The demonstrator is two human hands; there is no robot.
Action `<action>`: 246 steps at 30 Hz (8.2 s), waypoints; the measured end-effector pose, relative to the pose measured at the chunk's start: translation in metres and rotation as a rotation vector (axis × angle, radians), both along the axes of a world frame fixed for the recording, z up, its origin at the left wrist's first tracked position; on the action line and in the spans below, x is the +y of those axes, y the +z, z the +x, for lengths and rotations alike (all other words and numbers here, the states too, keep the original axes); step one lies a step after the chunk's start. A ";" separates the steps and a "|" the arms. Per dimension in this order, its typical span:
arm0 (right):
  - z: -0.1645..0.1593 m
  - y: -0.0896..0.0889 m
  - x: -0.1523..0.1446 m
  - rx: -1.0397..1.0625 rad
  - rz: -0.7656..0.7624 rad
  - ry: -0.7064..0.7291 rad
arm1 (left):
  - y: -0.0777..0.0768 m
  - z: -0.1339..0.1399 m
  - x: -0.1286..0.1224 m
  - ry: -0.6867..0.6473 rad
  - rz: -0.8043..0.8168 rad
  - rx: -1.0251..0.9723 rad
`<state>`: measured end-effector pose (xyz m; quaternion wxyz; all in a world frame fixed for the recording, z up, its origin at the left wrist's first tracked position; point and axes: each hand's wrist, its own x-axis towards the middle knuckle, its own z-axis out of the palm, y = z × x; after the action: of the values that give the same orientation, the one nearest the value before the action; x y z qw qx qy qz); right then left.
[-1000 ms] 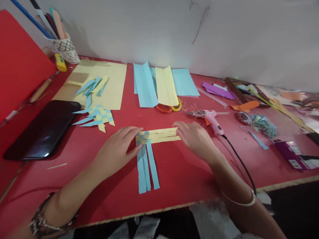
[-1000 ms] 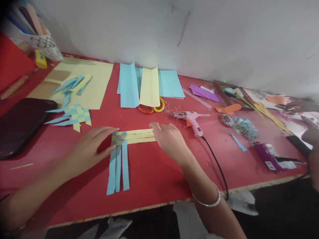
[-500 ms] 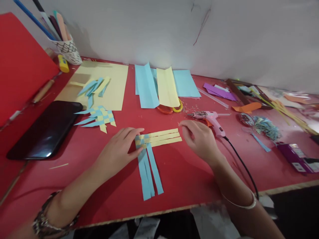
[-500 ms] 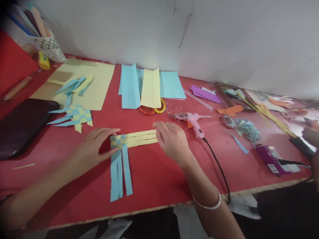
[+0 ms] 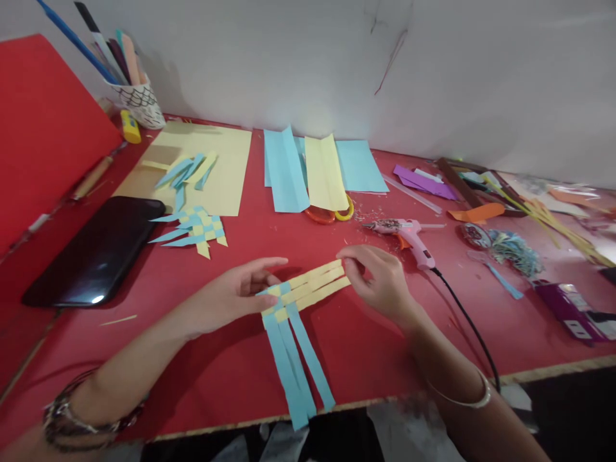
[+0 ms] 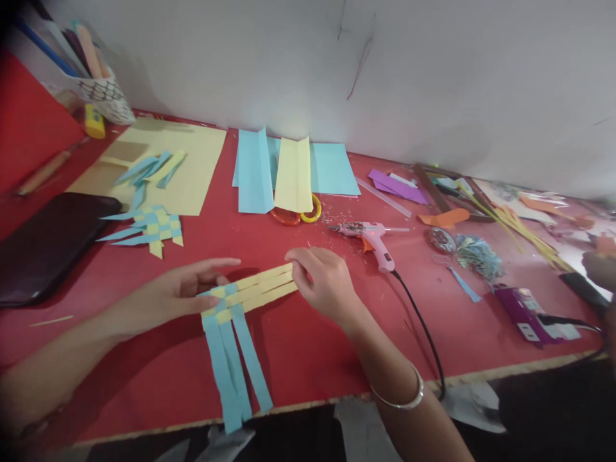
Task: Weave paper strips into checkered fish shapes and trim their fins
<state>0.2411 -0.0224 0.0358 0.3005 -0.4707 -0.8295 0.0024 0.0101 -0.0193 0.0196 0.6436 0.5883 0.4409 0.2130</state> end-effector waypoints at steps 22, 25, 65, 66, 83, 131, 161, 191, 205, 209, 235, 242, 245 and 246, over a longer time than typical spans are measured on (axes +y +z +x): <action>0.068 0.015 0.018 -0.471 -0.042 -0.773 | 0.000 -0.008 0.014 0.793 -0.237 -0.332; 0.090 0.012 0.019 -0.506 -0.334 -0.832 | -0.001 -0.007 0.013 0.717 -0.221 -0.347; -0.010 0.011 0.122 0.029 -0.369 -0.417 | 0.014 -0.002 0.007 0.815 -0.407 -0.577; -0.010 0.013 0.121 0.068 -0.339 -0.424 | 0.014 -0.002 0.006 0.805 -0.410 -0.571; -0.066 0.004 0.118 0.144 -0.398 -0.278 | 0.015 -0.003 0.003 0.638 -0.381 -0.627; -0.020 0.083 0.101 -0.475 -0.271 -0.931 | 0.015 -0.002 0.006 0.742 -0.390 -0.629; 0.009 0.064 0.083 0.587 -0.219 -0.488 | 0.004 -0.004 0.012 0.797 -0.439 -0.681; -0.005 0.008 -0.001 -0.217 -0.535 -0.066 | 0.003 -0.011 0.012 0.845 -0.365 -0.730; -0.007 0.015 -0.003 -0.238 -0.422 -0.036 | 0.015 -0.008 0.014 0.940 -0.418 -0.828; -0.007 0.013 -0.003 -0.267 -0.365 -0.028 | 0.011 -0.010 0.013 0.950 -0.414 -0.803; -0.007 0.014 -0.001 -0.251 -0.382 0.050 | 0.008 -0.007 0.006 0.797 -0.262 -0.766; -0.006 0.015 -0.002 -0.223 -0.433 0.087 | 0.009 -0.007 0.008 0.768 -0.270 -0.820; -0.005 0.014 -0.002 -0.229 -0.451 0.080 | 0.010 -0.007 0.007 0.739 -0.262 -0.846; -0.006 0.014 -0.002 -0.232 -0.452 0.075 | 0.010 -0.007 0.007 0.736 -0.259 -0.852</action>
<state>0.2354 -0.0248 0.0497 0.0901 -0.4919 -0.8538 0.1450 0.0032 -0.0124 0.0295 0.7148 0.1748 0.3408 0.5851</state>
